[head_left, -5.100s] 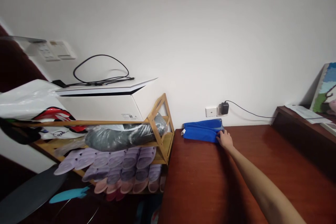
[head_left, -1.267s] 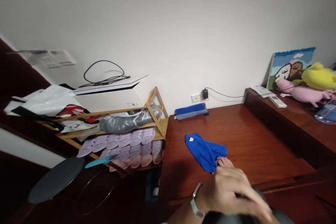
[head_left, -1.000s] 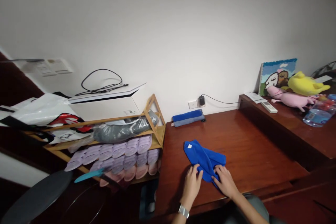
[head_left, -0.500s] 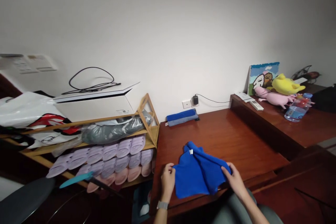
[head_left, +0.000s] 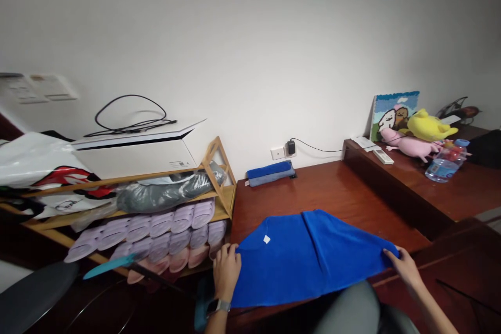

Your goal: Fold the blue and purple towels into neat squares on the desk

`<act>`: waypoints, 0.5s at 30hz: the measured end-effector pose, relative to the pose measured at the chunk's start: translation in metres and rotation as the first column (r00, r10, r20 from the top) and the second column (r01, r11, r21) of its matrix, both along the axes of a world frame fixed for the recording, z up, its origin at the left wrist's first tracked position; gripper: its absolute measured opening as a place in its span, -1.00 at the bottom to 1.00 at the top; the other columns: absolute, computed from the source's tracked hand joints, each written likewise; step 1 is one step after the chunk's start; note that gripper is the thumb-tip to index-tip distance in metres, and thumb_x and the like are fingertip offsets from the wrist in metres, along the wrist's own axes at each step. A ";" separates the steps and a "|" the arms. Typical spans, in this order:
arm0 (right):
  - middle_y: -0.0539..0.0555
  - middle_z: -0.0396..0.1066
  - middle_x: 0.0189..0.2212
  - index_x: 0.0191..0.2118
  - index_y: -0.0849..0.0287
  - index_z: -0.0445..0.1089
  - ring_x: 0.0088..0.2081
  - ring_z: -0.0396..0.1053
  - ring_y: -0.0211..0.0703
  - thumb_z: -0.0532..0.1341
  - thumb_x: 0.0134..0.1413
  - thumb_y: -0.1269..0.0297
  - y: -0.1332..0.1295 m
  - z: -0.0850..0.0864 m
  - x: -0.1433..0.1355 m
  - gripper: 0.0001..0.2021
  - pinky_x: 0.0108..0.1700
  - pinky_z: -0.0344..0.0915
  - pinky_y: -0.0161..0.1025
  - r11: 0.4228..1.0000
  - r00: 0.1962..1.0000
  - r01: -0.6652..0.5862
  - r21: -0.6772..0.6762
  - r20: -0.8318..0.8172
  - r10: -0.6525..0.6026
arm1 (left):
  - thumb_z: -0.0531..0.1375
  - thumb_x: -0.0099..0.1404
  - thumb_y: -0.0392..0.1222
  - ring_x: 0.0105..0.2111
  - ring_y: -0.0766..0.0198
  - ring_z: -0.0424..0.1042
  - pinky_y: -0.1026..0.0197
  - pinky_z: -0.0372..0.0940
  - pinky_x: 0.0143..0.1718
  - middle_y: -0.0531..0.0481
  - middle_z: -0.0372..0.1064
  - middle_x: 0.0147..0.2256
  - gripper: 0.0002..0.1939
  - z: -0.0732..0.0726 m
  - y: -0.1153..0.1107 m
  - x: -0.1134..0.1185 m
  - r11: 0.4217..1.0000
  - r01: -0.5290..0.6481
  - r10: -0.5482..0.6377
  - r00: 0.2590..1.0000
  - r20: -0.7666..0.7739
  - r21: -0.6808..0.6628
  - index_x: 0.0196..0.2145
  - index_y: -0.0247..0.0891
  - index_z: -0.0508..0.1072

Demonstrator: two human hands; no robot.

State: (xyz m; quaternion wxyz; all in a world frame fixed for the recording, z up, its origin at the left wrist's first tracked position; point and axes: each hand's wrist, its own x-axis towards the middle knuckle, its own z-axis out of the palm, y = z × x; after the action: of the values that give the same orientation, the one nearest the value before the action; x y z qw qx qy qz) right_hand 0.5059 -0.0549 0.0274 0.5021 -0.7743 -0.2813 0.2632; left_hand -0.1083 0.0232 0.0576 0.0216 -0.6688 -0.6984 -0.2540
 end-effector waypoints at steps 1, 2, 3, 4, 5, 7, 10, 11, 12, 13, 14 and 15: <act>0.11 0.55 -0.41 -0.42 0.08 0.45 -0.33 0.50 0.09 0.34 -0.42 -0.23 -0.003 0.002 0.003 -0.51 -0.25 0.44 -0.08 1.000 1.000 -0.026 -0.007 0.002 0.026 | 0.10 0.38 -0.30 -0.03 0.02 0.45 0.05 0.30 0.00 -0.16 0.47 -0.04 -0.70 0.002 0.002 0.008 0.997 0.080 -0.080 0.996 -0.044 -0.002 -0.04 -0.17 0.57; 0.08 0.52 -0.45 -0.47 0.06 0.42 -0.36 0.48 0.04 0.35 -0.37 -0.23 -0.005 0.005 0.004 -0.54 -0.28 0.42 -0.10 0.998 0.998 -0.068 -0.009 -0.003 0.068 | 0.12 0.38 -0.26 -0.01 0.01 0.44 0.04 0.29 0.03 -0.14 0.47 -0.02 -0.70 0.004 0.005 0.016 0.986 0.166 -0.166 0.985 -0.052 -0.018 -0.01 -0.14 0.57; 0.04 0.47 -0.51 -0.53 0.04 0.38 -0.40 0.44 -0.01 0.35 -0.31 -0.24 -0.006 0.009 0.003 -0.56 -0.33 0.39 -0.13 0.993 0.993 -0.121 -0.004 -0.017 0.121 | 0.14 0.38 -0.22 0.01 0.02 0.43 0.04 0.28 0.06 -0.13 0.48 -0.01 -0.69 0.006 0.009 0.026 0.969 0.244 -0.246 0.969 -0.031 -0.040 0.01 -0.12 0.57; 0.00 0.40 -0.56 -0.57 0.03 0.33 -0.45 0.39 -0.06 0.35 -0.24 -0.25 -0.007 0.013 0.000 -0.56 -0.38 0.35 -0.15 0.984 0.983 -0.179 0.003 -0.043 0.179 | 0.17 0.37 -0.20 0.02 0.02 0.43 0.03 0.27 0.07 -0.11 0.49 -0.02 -0.70 0.008 0.014 0.036 0.951 0.305 -0.304 0.952 0.025 -0.061 0.01 -0.09 0.57; -0.03 0.34 -0.61 -0.60 0.02 0.29 -0.49 0.34 -0.09 0.35 -0.20 -0.26 -0.006 0.017 -0.004 -0.54 -0.42 0.31 -0.17 0.973 0.969 -0.231 0.013 -0.082 0.231 | 0.19 0.35 -0.17 0.02 0.02 0.43 0.03 0.26 0.09 -0.10 0.51 -0.03 -0.72 0.009 0.019 0.045 0.937 0.340 -0.333 0.938 0.101 -0.074 -0.02 -0.07 0.59; -0.06 0.29 -0.64 -0.59 0.03 0.28 -0.53 0.30 -0.14 0.36 -0.21 -0.24 -0.001 0.025 -0.013 -0.54 -0.47 0.27 -0.19 0.961 0.944 -0.271 0.049 -0.180 0.276 | 0.22 0.32 -0.16 -0.01 0.03 0.47 0.05 0.27 0.09 -0.08 0.55 -0.11 -0.80 0.011 0.032 0.057 0.933 0.352 -0.320 0.910 0.264 -0.080 -0.15 -0.08 0.62; -0.08 0.38 -0.57 -0.41 0.04 0.37 -0.53 0.33 -0.16 0.42 -0.36 -0.15 0.012 0.046 -0.021 -0.55 -0.46 0.30 -0.23 0.980 0.934 -0.172 0.100 -0.299 0.194 | 0.22 0.30 -0.11 -0.20 0.08 0.55 0.11 0.34 -0.07 -0.06 0.58 -0.29 -0.85 0.015 0.058 0.056 0.952 0.298 -0.244 0.879 0.409 -0.074 -0.31 -0.11 0.60; -0.07 0.44 -0.52 -0.32 0.04 0.39 -0.51 0.37 -0.15 0.43 -0.41 -0.10 0.017 0.056 -0.020 -0.52 -0.44 0.32 -0.23 0.984 0.935 -0.130 0.119 -0.316 0.161 | 0.20 0.31 -0.08 -0.25 0.09 0.56 0.13 0.36 -0.14 -0.07 0.58 -0.33 -0.82 0.019 0.068 0.051 0.962 0.266 -0.214 0.875 0.434 -0.063 -0.30 -0.13 0.60; -0.04 0.50 -0.44 -0.24 0.03 0.42 -0.46 0.42 -0.12 0.43 -0.43 -0.05 0.022 0.067 -0.016 -0.48 -0.42 0.35 -0.23 0.984 0.938 -0.104 0.143 -0.316 0.145 | 0.16 0.33 -0.04 -0.27 0.08 0.57 0.14 0.38 -0.18 -0.08 0.59 -0.32 -0.77 0.024 0.079 0.043 0.973 0.225 -0.179 0.867 0.465 -0.045 -0.27 -0.15 0.59; 0.01 0.56 -0.34 -0.15 0.03 0.44 -0.39 0.48 -0.08 0.42 -0.42 -0.01 0.027 0.080 -0.010 -0.43 -0.37 0.39 -0.22 0.980 0.943 -0.100 0.170 -0.297 0.148 | 0.12 0.35 -0.01 -0.25 0.07 0.59 0.14 0.40 -0.20 -0.12 0.61 -0.29 -0.71 0.030 0.089 0.034 0.983 0.181 -0.146 0.854 0.499 -0.021 -0.22 -0.18 0.58; 0.05 0.59 -0.21 -0.07 0.02 0.47 -0.29 0.52 -0.03 0.41 -0.39 0.01 0.030 0.092 -0.002 -0.40 -0.31 0.42 -0.22 0.974 0.951 -0.117 0.195 -0.260 0.166 | 0.06 0.37 0.01 -0.21 0.06 0.60 0.12 0.41 -0.17 -0.15 0.62 -0.23 -0.65 0.037 0.098 0.024 0.990 0.138 -0.120 0.840 0.530 0.006 -0.18 -0.21 0.58; 0.08 0.60 -0.09 0.00 0.01 0.49 -0.18 0.54 0.00 0.39 -0.33 0.02 0.033 0.103 0.007 -0.38 -0.24 0.44 -0.21 0.966 0.960 -0.148 0.212 -0.205 0.192 | 0.03 0.39 0.04 -0.14 0.05 0.60 0.11 0.42 -0.13 -0.19 0.62 -0.17 -0.59 0.044 0.107 0.014 0.994 0.102 -0.103 0.824 0.558 0.033 -0.14 -0.24 0.57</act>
State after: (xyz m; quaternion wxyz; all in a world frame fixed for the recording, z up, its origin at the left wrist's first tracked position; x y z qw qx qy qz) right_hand 0.5131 -0.0221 0.1302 0.5792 -0.6599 -0.3130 0.3622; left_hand -0.0947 0.1299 0.1015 -0.1963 -0.6018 -0.6373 -0.4396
